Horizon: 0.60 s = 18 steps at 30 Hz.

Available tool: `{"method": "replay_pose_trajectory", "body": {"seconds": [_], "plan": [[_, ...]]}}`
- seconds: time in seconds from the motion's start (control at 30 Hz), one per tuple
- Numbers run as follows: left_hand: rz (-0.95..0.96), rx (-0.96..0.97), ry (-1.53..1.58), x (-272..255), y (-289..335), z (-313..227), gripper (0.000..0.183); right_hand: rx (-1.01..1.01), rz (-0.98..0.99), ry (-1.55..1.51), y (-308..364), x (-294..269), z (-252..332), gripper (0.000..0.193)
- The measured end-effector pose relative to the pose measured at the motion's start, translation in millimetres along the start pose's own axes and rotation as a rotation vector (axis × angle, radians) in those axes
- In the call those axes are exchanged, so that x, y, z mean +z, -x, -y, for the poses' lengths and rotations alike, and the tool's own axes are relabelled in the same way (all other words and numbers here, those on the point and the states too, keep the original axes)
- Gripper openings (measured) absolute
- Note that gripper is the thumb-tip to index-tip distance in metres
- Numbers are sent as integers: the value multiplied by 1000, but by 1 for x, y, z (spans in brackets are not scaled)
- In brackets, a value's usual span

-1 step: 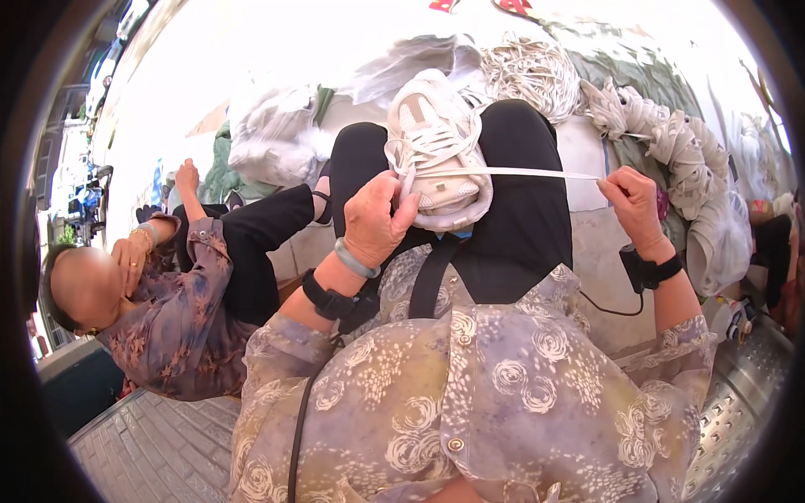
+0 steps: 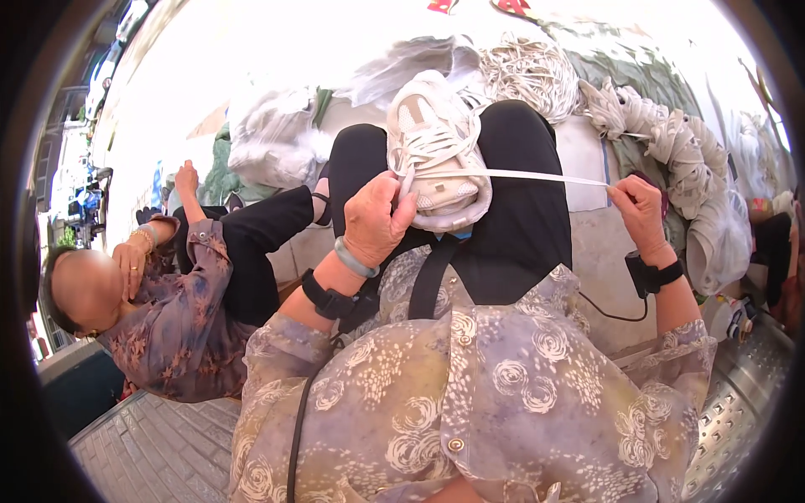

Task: Manually lacing a white sneaker while sitting in an outdoor work area.

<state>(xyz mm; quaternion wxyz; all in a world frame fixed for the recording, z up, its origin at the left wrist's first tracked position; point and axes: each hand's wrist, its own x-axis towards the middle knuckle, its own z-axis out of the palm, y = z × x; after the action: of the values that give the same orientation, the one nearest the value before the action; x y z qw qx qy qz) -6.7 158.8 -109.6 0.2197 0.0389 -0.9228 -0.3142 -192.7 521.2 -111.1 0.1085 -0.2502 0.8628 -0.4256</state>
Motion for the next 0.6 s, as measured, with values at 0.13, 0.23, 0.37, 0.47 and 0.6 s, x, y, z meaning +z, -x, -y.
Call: {"method": "replay_pose_trajectory", "body": {"seconds": [0.13, 0.23, 0.37, 0.47, 0.6], "plan": [[1, 165, -50, -4, -15, 7, 16, 63, 48, 29, 33, 2, -5, 19], [56, 242, -109, -9, -20, 11, 14, 14, 242, 9, 41, 17, -3, 17], [197, 335, -165, -23, -21, 22, 16, 133, 413, -58, 32, 24, 19, 16], [179, 342, -149, -25, -17, 21, 19, -66, 409, -45, 17, 31, 38, 12], [117, 311, -41, -27, -16, 11, 26, -244, 219, 64, -2, 47, 55, 10]]}}
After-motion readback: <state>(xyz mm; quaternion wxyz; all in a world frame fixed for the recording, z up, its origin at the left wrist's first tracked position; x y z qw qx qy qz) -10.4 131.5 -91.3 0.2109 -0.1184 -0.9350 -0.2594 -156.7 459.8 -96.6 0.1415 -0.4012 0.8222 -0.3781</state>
